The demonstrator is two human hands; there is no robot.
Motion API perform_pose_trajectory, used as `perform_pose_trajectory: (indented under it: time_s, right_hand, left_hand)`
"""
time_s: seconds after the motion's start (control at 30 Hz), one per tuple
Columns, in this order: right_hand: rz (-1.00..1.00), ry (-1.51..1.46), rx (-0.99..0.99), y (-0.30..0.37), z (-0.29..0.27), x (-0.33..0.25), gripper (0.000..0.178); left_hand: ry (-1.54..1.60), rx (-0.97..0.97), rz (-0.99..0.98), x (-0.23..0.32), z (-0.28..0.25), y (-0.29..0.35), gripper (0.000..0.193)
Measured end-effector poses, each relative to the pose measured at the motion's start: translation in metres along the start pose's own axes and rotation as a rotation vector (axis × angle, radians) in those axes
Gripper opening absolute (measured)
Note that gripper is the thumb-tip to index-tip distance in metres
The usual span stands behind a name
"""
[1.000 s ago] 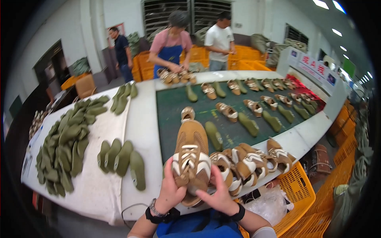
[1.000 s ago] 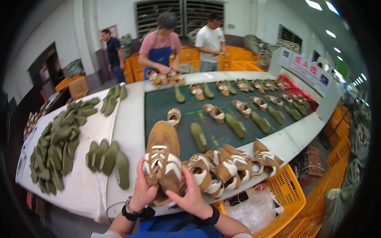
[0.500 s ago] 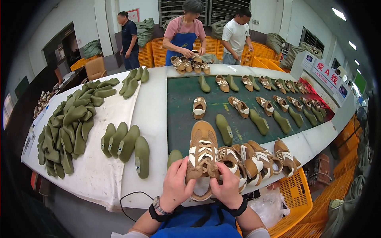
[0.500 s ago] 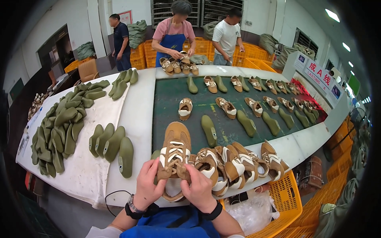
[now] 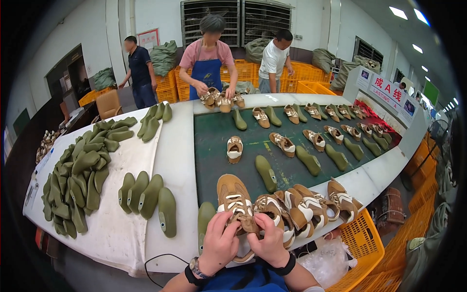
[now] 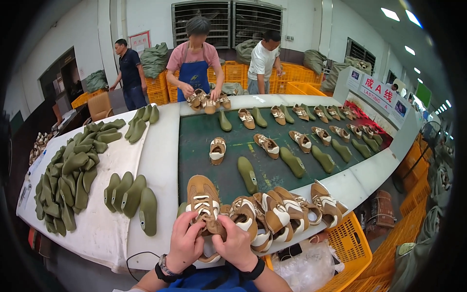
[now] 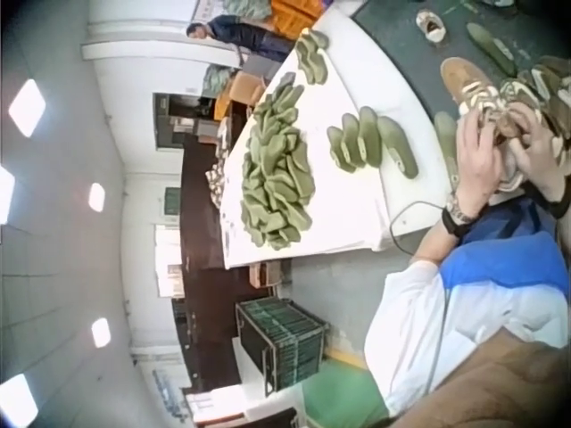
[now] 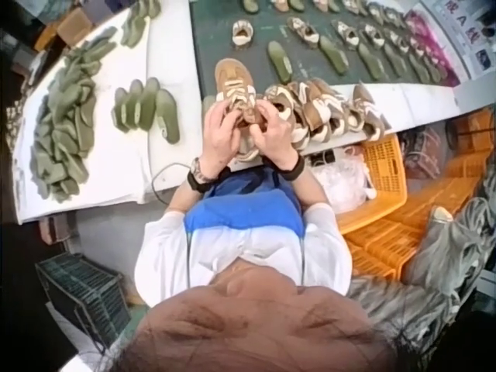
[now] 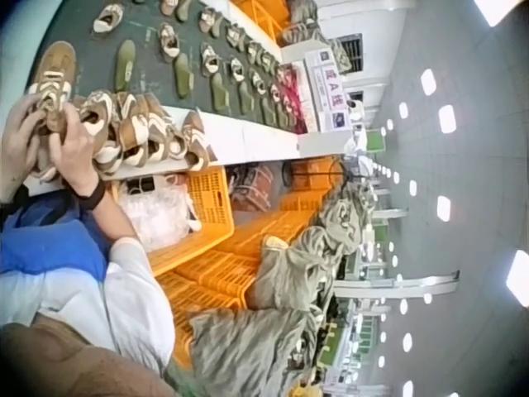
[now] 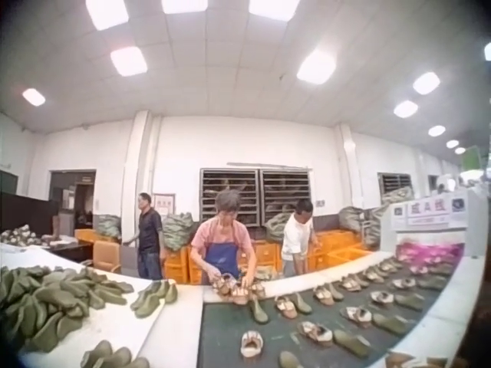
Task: Place shoe uppers onto shoe lasts and arrange them on a conveyor belt for industrial production.
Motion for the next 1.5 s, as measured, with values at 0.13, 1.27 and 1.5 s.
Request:
perform_pose_trajectory:
  time_s: [0.13,1.27,1.5]
  right_hand:
    - [0.027,-0.01,0.007,-0.002,-0.001,0.002,0.044]
    - [-0.198,0.199,-0.161,0.001,0.012,-0.031,0.026]
    - [-0.106,0.172,-0.117,-0.004,0.011,-0.023,0.029]
  left_hand:
    - [0.013,-0.018,-0.01,-0.001,0.004,0.0,0.036]
    - [0.057,0.092,-0.023,-0.02,-0.007,0.01,0.033]
    - [0.083,0.155,-0.03,-0.019,-0.014,0.008,0.039]
Point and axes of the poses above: each hand's wrist, its own y-axis away from the middle knuckle, its own z-axis out of the palm, x = y × z, the point moved 10 cm from there along -y, towards the middle knuckle
